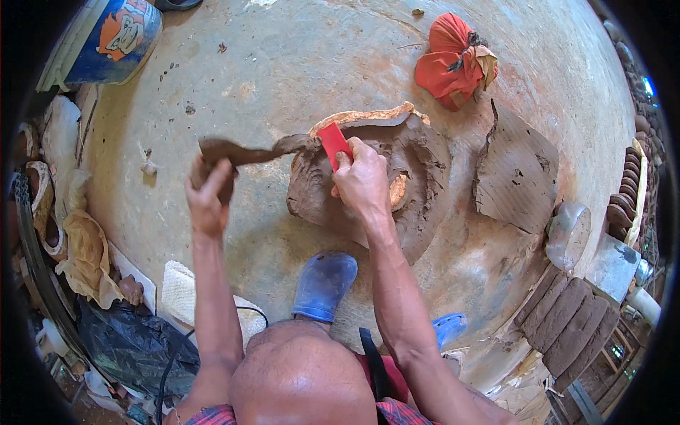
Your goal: The person uses a red scraper to smooth a slab of clay, cuts a piece using a wire tool, and presses it into a two-part stone mold to shape it.
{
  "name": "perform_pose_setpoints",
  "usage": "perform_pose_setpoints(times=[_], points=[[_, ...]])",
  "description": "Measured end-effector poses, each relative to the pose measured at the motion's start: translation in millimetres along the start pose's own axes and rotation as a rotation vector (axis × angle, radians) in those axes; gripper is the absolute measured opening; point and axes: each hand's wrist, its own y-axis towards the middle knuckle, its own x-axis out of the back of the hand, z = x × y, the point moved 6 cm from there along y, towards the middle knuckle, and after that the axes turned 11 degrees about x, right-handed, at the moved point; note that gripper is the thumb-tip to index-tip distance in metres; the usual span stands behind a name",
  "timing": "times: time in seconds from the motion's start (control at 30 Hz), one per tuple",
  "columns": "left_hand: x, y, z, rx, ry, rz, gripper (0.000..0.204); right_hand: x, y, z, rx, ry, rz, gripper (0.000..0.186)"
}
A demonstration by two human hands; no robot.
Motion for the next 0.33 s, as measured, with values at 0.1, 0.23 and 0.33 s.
perform_pose_setpoints(times=[0.1,0.23,0.33], points=[[-1.4,-53.4,52.4,0.048,0.143,-0.117,0.053,-8.2,-3.5,-3.6,0.032,-0.022,0.058,0.013],[-45.3,-69.5,72.5,-0.258,0.527,0.095,0.09,-11.1,-11.2,3.6,0.013,-0.023,0.147,0.013],[-47.7,-76.2,70.7,-0.332,0.637,0.038,0.095,-18.7,-17.2,-5.4,0.172,-0.154,0.199,0.012]])
